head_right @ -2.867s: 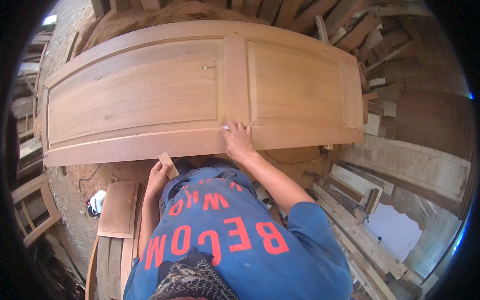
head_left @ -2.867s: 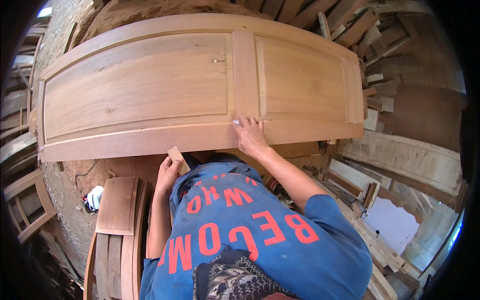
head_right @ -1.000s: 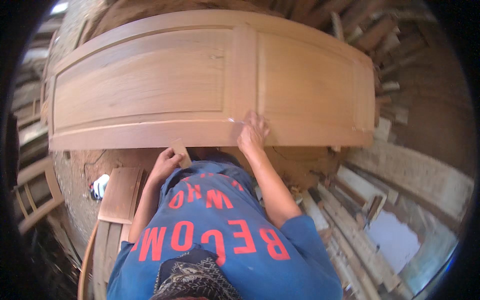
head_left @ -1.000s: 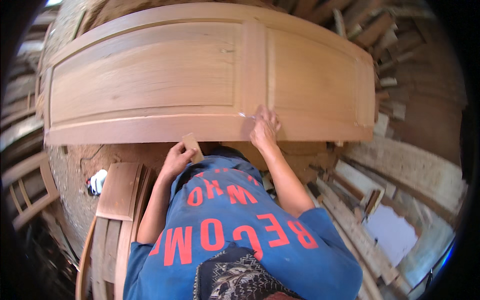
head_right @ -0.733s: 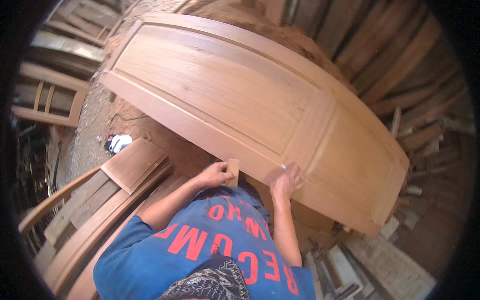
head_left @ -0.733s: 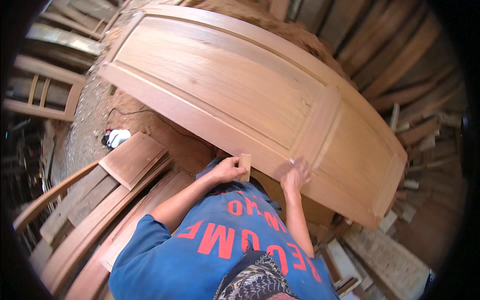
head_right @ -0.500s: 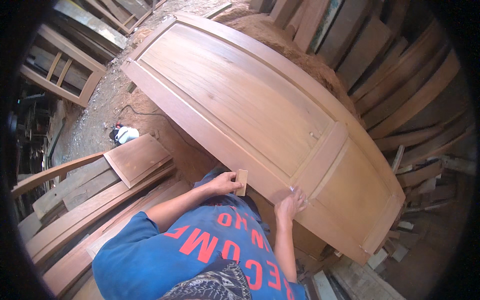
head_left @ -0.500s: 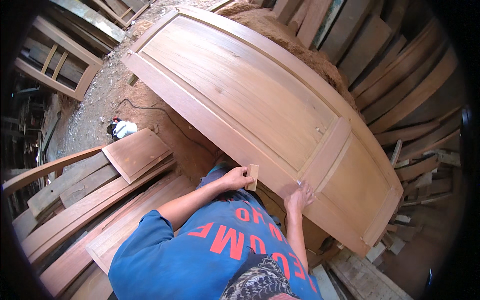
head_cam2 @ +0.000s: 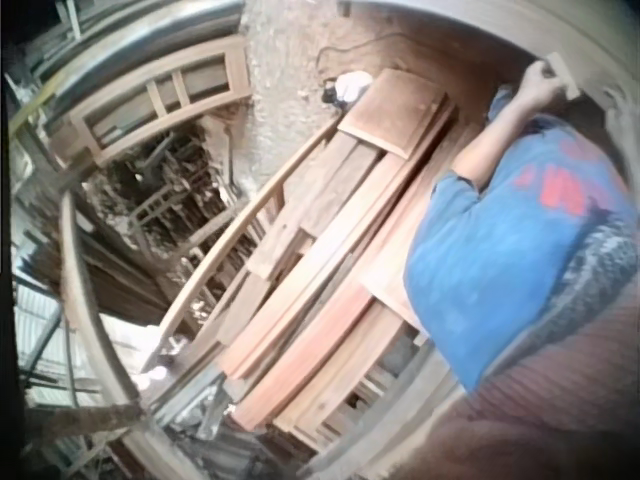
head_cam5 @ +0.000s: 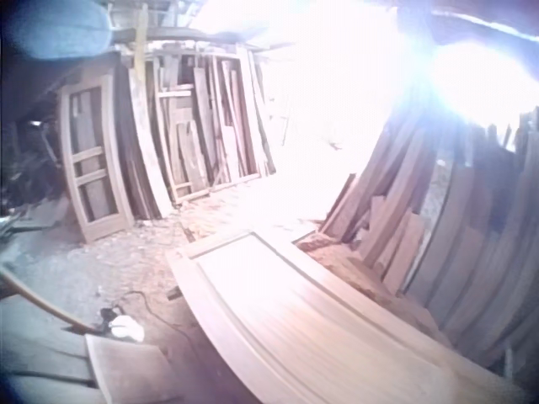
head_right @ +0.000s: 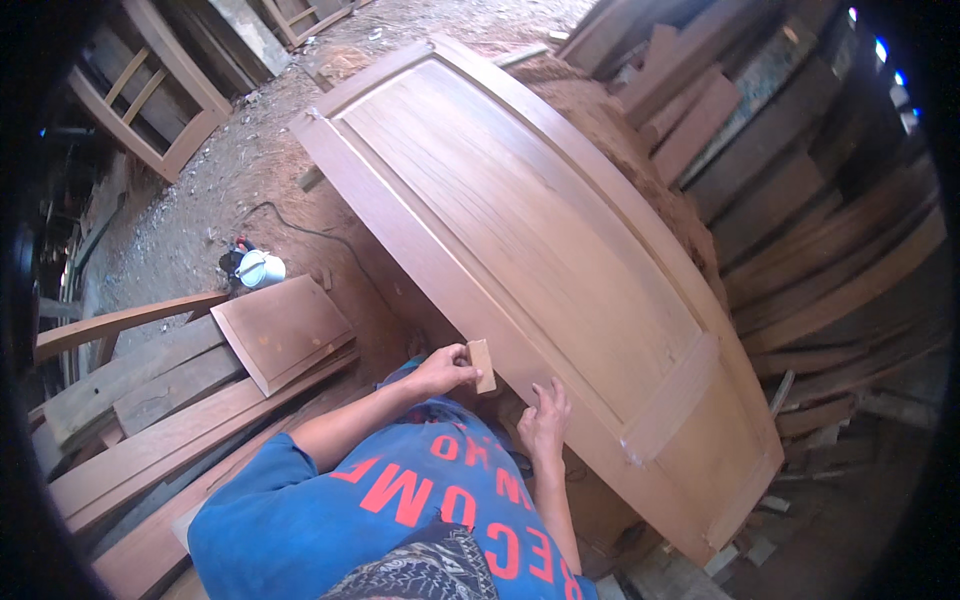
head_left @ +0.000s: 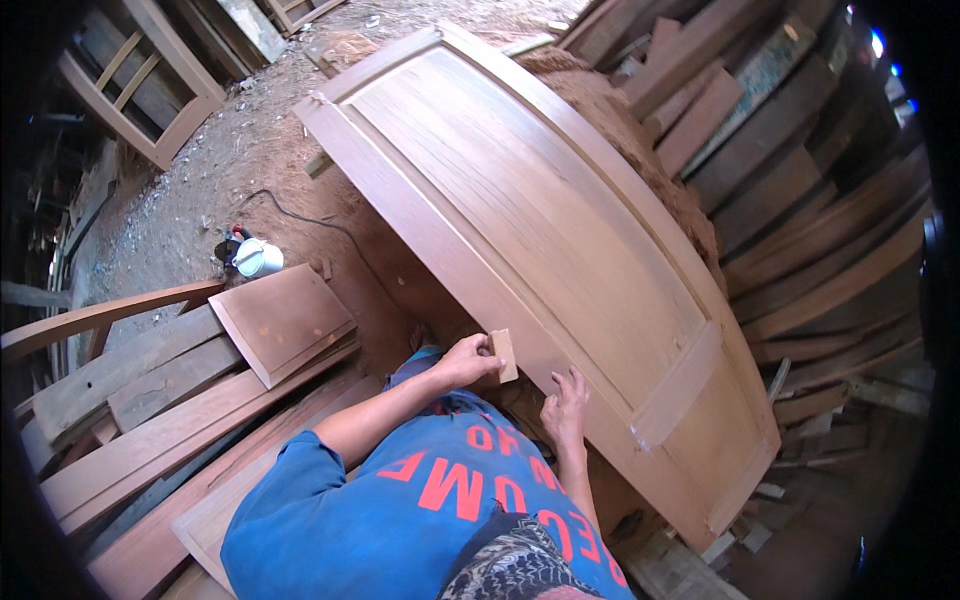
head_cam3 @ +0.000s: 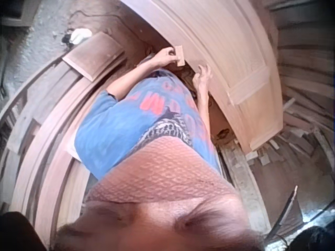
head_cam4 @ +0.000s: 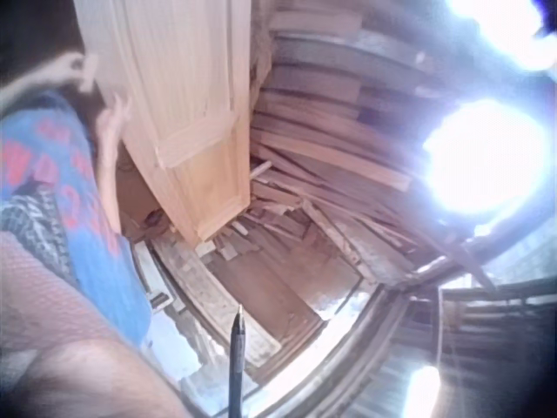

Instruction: The person assembles a wooden door by applying glue to the frame and using a hammer to secure the panels. They then use a power sander to smooth the surface of the door.

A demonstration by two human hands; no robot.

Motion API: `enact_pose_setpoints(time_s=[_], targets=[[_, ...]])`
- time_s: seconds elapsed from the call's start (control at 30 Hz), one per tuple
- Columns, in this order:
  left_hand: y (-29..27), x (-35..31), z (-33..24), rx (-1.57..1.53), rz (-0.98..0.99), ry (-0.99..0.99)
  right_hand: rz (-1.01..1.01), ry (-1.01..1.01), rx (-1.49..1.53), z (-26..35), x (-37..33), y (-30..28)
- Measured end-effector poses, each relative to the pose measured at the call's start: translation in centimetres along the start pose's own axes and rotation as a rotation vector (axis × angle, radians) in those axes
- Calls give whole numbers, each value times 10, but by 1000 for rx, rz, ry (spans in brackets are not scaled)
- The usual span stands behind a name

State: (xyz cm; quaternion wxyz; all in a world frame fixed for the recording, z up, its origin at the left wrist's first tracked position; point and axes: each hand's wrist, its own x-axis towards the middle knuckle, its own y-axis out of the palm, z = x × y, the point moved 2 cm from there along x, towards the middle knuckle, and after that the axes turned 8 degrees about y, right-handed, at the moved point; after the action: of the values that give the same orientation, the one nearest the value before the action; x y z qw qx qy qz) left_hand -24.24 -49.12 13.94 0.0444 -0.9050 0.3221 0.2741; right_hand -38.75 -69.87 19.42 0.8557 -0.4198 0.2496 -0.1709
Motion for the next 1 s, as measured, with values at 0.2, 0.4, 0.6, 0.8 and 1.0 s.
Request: enact_pose_setpoints(time_s=[0.2, 0.4, 0.6, 0.8, 1.0], targets=[[-180, -41, -10, 135, -245, -25, 5, -226, -44, 158, 84, 86], [-312, -97, -4, -86, -563, -82, 68, -425, -14, 335, 180, 164], [-383, -103, 5, -344, -748, -59, 114, -433, -39, 485, 290, 239], [-464, -83, -18, -465, -794, -96, 135, -338, -45, 573, 392, 329], [-550, -63, -33, -530, -776, -87, 251, -138, -153, 628, 427, 373]])
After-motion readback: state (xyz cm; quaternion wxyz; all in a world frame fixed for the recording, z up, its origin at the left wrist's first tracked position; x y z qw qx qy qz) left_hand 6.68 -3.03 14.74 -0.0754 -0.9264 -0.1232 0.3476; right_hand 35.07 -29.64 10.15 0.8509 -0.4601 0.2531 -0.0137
